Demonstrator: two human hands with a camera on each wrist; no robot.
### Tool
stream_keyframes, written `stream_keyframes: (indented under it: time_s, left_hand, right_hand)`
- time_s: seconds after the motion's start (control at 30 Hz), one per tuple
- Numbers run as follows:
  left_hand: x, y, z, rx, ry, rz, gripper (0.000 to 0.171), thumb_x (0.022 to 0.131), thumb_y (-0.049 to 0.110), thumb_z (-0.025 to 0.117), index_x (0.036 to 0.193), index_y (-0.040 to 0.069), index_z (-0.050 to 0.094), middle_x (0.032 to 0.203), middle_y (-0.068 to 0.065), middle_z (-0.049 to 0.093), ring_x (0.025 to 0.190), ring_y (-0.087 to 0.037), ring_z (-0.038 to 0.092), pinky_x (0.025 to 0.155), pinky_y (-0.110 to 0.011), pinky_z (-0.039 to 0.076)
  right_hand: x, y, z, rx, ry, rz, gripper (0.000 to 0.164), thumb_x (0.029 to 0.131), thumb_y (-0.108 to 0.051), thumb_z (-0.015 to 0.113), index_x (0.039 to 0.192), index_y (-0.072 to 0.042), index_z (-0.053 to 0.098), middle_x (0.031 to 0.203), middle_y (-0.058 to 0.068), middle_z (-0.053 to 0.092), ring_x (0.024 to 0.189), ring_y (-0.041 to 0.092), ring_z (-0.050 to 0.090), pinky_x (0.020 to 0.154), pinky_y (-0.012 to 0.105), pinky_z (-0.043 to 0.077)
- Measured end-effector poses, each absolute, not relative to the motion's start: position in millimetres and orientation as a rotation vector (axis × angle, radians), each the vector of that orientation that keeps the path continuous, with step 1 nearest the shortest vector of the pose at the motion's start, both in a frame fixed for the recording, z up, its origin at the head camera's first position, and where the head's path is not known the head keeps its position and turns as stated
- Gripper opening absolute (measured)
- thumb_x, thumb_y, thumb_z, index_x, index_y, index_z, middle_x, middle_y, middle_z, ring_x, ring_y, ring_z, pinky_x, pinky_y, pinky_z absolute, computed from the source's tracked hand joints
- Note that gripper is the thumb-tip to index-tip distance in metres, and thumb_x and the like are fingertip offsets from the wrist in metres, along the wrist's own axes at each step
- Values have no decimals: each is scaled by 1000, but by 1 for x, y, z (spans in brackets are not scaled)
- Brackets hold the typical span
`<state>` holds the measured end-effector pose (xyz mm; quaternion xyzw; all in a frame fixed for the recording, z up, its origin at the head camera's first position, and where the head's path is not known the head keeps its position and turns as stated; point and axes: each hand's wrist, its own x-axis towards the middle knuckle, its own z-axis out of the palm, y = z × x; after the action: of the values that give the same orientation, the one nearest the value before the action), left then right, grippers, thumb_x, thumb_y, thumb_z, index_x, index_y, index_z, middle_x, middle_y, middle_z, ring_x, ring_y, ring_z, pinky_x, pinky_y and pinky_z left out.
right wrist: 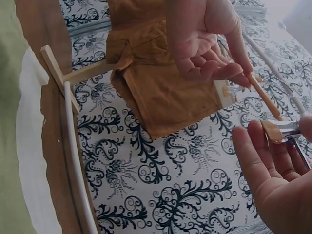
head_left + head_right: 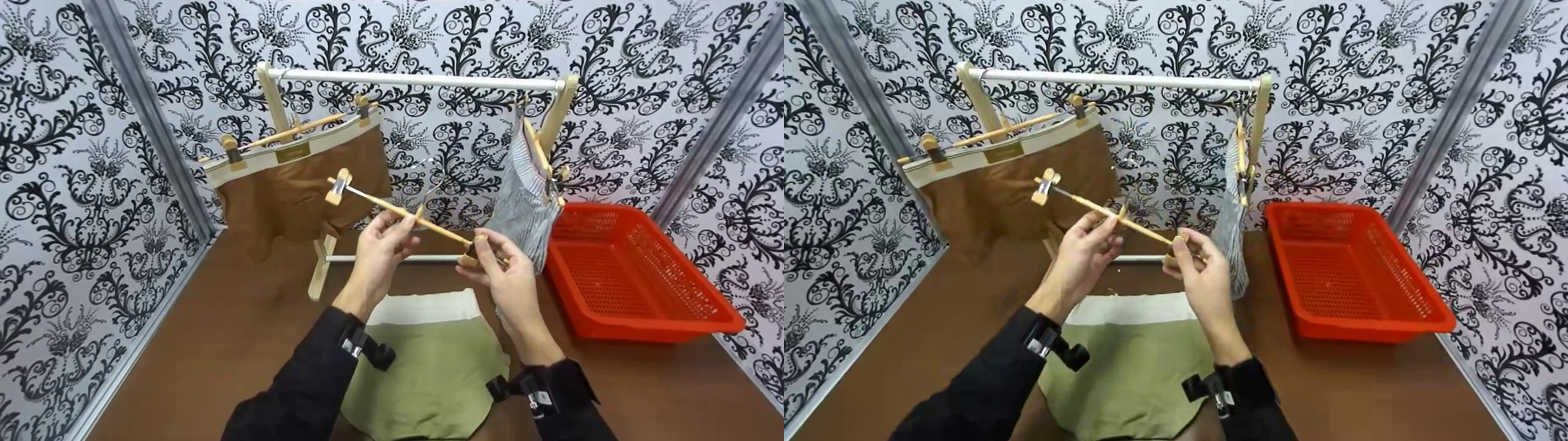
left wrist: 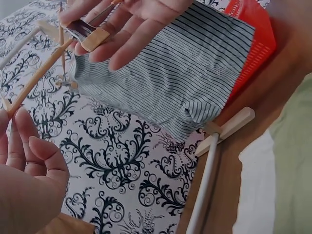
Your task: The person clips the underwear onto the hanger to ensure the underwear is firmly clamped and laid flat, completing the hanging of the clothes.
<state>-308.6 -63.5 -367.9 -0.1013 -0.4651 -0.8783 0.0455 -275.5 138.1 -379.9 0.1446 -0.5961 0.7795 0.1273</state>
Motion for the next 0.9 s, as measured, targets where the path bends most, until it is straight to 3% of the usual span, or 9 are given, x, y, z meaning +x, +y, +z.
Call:
stream_keyframes:
  time_s: [0.1, 0.17, 0.3, 0.4, 0.47, 0.53, 0.7, 0.77, 0.9]
  left_hand:
    - [-306, -73, -379, -334, -1424, -2724, 20, 101, 14, 62, 120, 8, 56, 107, -9, 74, 83, -17, 70, 69, -26, 50]
    - [-304, -84, -386, -361, -1433, -2750, 30, 105, 22, 57, 131, 8, 53, 121, -14, 70, 100, -22, 70, 73, -27, 51]
    - [-302, -113, -396, -349, -1381, -2751, 63, 105, 47, 49, 151, 7, 35, 145, -19, 54, 127, -32, 57, 86, -32, 51]
    - [-303, -137, -399, -283, -1303, -2726, 80, 99, 62, 51, 152, 5, 31, 146, -17, 52, 131, -33, 53, 91, -34, 50]
    - [-304, -150, -402, -232, -1263, -2721, 81, 97, 63, 53, 150, 4, 35, 139, -16, 57, 126, -31, 57, 91, -33, 50]
    - [-305, -162, -404, -187, -1277, -2701, 75, 99, 58, 54, 146, 1, 41, 128, -12, 62, 114, -27, 63, 90, -32, 51]
    - [-305, -180, -412, -103, -1400, -2598, 43, 104, 15, 58, 138, -10, 50, 110, -9, 68, 90, -17, 68, 84, -29, 55]
    - [-306, -184, -415, -81, -1443, -2565, 40, 101, 0, 59, 137, -12, 52, 108, -9, 69, 90, -16, 68, 83, -29, 56]
    - [-309, -186, -423, -53, -1484, -2547, 43, 96, -9, 61, 137, -14, 52, 100, -9, 67, 87, -15, 66, 80, -27, 57]
  right_hand:
    - [-280, 139, -383, 411, -1734, 2313, 35, 102, -17, 62, 130, 4, 59, 105, 21, 62, 80, 27, 72, 79, 48, 59]
    - [-283, 142, -384, 400, -1728, 2345, 35, 103, -16, 60, 131, 5, 59, 104, 21, 62, 77, 25, 72, 77, 48, 60]
    - [-289, 151, -385, 380, -1755, 2364, 35, 103, -16, 60, 131, 6, 58, 103, 19, 65, 76, 25, 71, 75, 45, 60]
    - [-296, 157, -386, 403, -1798, 2372, 40, 103, -17, 61, 133, 9, 55, 103, 19, 66, 76, 25, 71, 75, 44, 61]
    - [-301, 161, -389, 421, -1834, 2379, 41, 102, -17, 62, 133, 10, 55, 102, 21, 64, 76, 25, 71, 74, 44, 61]
    - [-307, 165, -393, 438, -1876, 2396, 40, 102, -16, 62, 132, 10, 57, 102, 23, 61, 75, 26, 70, 73, 44, 61]
    - [-321, 170, -402, 492, -2030, 2386, 39, 103, -18, 62, 132, 8, 57, 105, 21, 62, 77, 26, 70, 76, 45, 61]
    - [-327, 171, -404, 515, -2084, 2380, 43, 103, -21, 62, 134, 8, 55, 109, 18, 62, 79, 25, 70, 78, 46, 60]
    - [-336, 175, -408, 489, -2157, 2412, 48, 103, -24, 62, 137, 8, 53, 115, 16, 59, 81, 25, 70, 82, 47, 59]
